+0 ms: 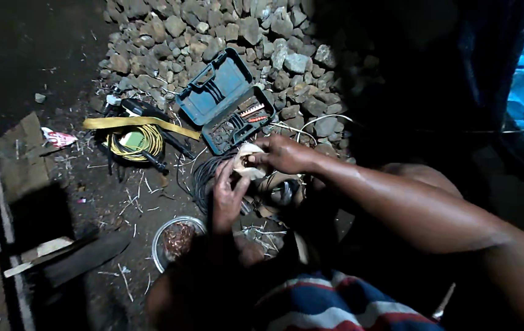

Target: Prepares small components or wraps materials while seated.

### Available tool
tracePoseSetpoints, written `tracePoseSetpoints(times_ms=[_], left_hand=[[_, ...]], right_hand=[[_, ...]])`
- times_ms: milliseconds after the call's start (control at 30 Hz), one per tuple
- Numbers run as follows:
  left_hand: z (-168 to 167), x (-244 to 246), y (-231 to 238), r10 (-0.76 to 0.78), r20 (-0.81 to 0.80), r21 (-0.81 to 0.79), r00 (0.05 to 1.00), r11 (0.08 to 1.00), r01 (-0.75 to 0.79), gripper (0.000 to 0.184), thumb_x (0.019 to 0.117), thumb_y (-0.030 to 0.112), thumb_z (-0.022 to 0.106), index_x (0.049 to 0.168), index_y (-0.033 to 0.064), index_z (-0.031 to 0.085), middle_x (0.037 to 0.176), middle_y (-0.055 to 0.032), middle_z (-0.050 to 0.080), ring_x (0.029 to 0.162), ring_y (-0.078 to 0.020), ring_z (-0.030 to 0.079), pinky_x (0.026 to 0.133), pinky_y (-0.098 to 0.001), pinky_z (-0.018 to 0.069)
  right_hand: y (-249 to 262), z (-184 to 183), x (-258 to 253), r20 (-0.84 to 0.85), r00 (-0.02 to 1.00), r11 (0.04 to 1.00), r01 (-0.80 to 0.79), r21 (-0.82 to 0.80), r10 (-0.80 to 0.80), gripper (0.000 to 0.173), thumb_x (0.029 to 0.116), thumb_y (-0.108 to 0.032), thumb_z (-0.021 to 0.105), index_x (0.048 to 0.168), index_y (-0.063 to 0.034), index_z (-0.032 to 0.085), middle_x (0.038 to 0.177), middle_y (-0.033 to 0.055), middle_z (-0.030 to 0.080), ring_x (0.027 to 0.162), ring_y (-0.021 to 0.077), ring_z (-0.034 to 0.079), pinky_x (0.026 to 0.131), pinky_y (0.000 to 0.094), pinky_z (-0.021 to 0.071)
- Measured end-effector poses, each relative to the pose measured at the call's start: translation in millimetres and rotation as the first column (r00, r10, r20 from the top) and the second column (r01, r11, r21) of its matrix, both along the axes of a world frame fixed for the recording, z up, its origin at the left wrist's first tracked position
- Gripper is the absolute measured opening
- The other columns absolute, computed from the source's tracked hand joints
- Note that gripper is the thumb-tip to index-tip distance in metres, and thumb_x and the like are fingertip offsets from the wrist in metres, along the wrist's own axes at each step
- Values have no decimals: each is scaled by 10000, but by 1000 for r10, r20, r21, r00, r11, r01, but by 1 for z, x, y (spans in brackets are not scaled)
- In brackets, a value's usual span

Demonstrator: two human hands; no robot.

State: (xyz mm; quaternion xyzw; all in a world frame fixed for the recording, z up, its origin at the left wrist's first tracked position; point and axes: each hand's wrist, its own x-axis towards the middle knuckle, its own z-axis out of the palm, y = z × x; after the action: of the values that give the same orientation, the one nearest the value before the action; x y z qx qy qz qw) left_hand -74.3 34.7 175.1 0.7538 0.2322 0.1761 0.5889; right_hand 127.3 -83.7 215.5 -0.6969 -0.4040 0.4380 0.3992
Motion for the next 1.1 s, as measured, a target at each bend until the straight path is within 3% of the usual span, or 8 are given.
tracePoseSetpoints(times_ms=[67,133,233,433,667,800,1000,1100], left_hand=[[-2,-18,2,-112,-184,79,977,989,128,1019,789,412,864,1607,170,307,1669,-50,283,1466,-178,400,1165,-412,441],[-6,-21,-11,-67,-298,133,952,985,111,1118,733,421,907,1596,93,277,1610,-102,388,1428,-155,451,1172,-382,432],[-11,-14,-32,141,-312,187,939,979,-85,1029,725,302,909,1544,23,353,1322,-133,641,1199,-136,638,1068,-346,527],[-17,-13,-46,213,-359,344,909,935,-83,640,781,261,862,1218,-129,605,1116,-219,710,1097,-268,686,1044,-428,515],[-32,1,-25,250,-280,422,927,899,-115,579,855,224,817,1344,-6,608,1247,-163,695,1161,-240,678,1056,-441,528],[-33,6,-19,231,-270,423,935,901,-101,542,857,180,807,1332,4,616,1276,-161,681,1186,-249,661,1070,-447,514],[-29,19,-25,219,-370,210,903,966,-149,365,903,121,707,1237,-7,638,1109,-136,717,1071,-187,687,990,-411,553],[-29,21,-26,204,-362,125,909,978,-170,301,927,65,665,1220,1,643,1093,-114,722,1052,-153,691,972,-376,565]], right_hand=[[-3,6,-6,-26,998,998,-63,27,64,182,1029,-279,642,1093,-132,728,919,34,730,795,153,704,781,429,611],[-8,10,-19,-51,996,996,-64,56,67,151,1018,-245,663,1063,-126,744,887,37,737,738,151,707,716,404,624],[-6,-1,-35,-32,997,994,-72,78,75,166,1001,-289,690,1009,-138,756,827,23,734,699,147,697,673,418,612],[-4,3,-32,174,967,982,-187,-23,188,210,999,-279,688,890,-106,737,736,34,689,657,170,671,655,440,583],[-3,14,-13,97,991,988,-76,-134,90,175,1018,-183,636,903,-68,702,738,73,716,595,189,701,611,419,627],[-6,17,-11,46,999,991,32,-129,-26,129,988,-187,662,915,-86,697,709,64,675,543,191,630,539,412,557],[-7,25,-19,-131,982,990,142,21,-138,274,984,-125,678,1258,-116,695,872,81,714,637,164,644,620,366,577],[-11,23,-32,-162,977,973,163,165,-136,156,1005,-101,645,1100,-121,766,845,38,732,601,129,627,547,315,545]])
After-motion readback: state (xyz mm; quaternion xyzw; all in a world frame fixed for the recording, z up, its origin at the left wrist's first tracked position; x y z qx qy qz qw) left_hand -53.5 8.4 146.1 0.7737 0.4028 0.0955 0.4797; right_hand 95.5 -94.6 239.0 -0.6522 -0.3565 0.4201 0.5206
